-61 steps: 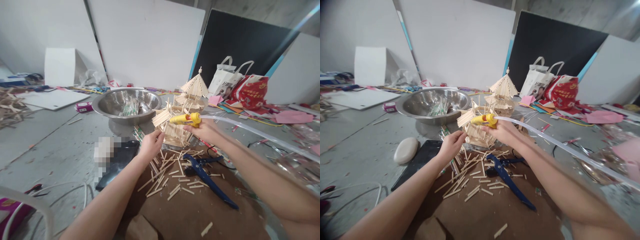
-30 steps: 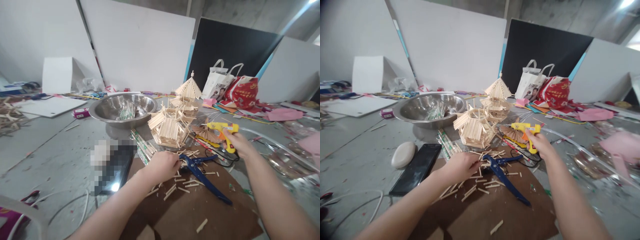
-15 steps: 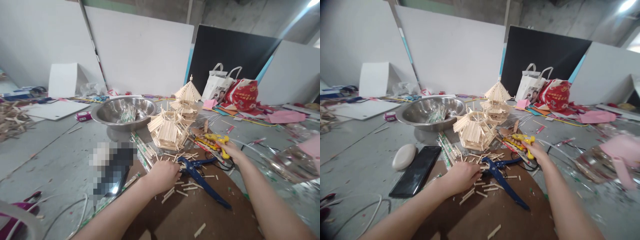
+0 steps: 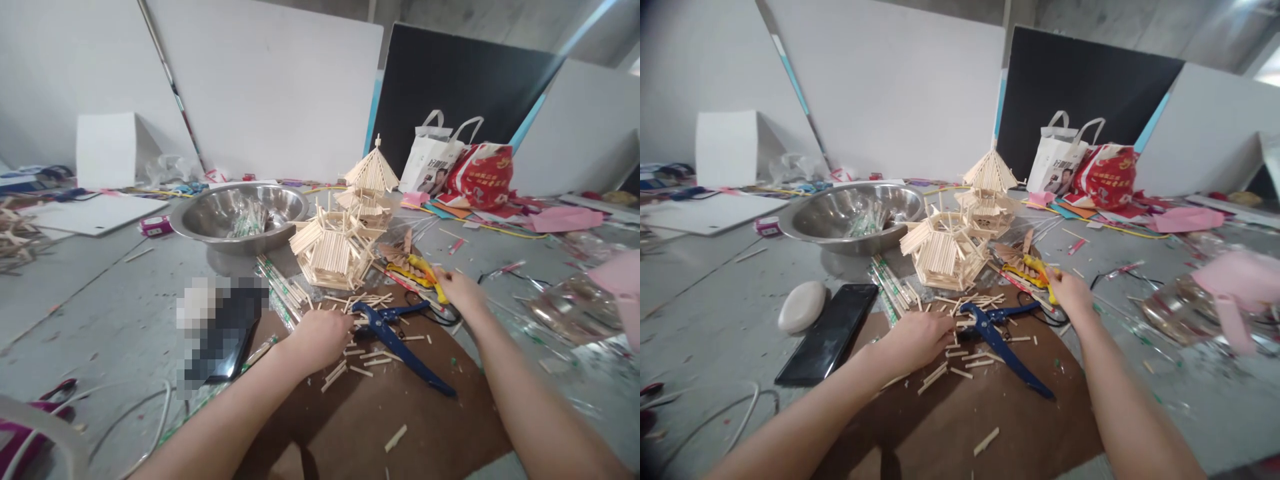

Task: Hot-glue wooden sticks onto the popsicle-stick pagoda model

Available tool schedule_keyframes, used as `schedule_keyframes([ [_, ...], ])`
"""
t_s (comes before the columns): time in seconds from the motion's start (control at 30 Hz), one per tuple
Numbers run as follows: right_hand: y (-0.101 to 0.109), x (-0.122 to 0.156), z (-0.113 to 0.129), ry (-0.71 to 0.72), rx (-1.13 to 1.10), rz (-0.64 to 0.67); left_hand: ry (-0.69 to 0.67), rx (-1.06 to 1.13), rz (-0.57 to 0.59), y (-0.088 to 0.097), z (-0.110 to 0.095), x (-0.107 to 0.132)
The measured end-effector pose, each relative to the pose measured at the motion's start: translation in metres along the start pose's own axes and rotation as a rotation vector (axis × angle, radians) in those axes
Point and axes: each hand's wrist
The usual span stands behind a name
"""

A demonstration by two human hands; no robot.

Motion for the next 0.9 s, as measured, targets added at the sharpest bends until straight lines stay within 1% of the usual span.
schedule_keyframes([
  [0.1, 0.005, 0.004, 0.002, 0.005, 0.000, -0.086, -0.010, 0.011, 0.026, 0.006, 0.005, 0.000],
  [0.17, 0.008, 0.007, 0.004, 0.021, -0.016, -0.152, 0.036, 0.007, 0.036, 0.014, 0.012, 0.000],
  [0.23, 0.011, 0.010, 0.008, 0.057, -0.040, -0.208, 0.122, -0.007, 0.041, 0.021, 0.022, 0.001],
  [0.33, 0.014, 0.017, 0.017, 0.129, -0.079, -0.253, 0.167, -0.030, 0.054, 0.027, 0.032, 0.003],
  [0.4, 0.015, 0.023, 0.023, 0.186, -0.106, -0.256, 0.157, -0.035, 0.074, 0.028, 0.035, 0.005],
  [0.53, 0.017, 0.039, 0.037, 0.394, -0.225, -0.230, 0.126, -0.049, 0.128, 0.025, 0.033, 0.005],
  [0.63, 0.021, 0.053, 0.049, 0.534, -0.284, -0.160, 0.151, -0.059, 0.170, 0.021, 0.031, 0.004],
  [0.7, 0.025, 0.062, 0.057, 0.655, -0.313, -0.076, 0.147, -0.049, 0.156, 0.018, 0.029, 0.003],
  [0.77, 0.027, 0.071, 0.063, 0.746, -0.307, 0.008, 0.094, -0.019, 0.128, 0.014, 0.026, 0.002],
  [0.83, 0.027, 0.076, 0.068, 0.800, -0.282, 0.056, 0.033, 0.011, 0.116, 0.011, 0.023, 0.002],
  [0.9, 0.026, 0.079, 0.070, 0.834, -0.260, 0.074, 0.011, 0.009, 0.124, 0.007, 0.020, 0.001],
])
Point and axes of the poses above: each hand's wrist, its own x-axis away from the middle knuckle, its own y-axis out of the back of the hand, z = x × y, and after that the axes turned 7 degrees about -z, right-handed
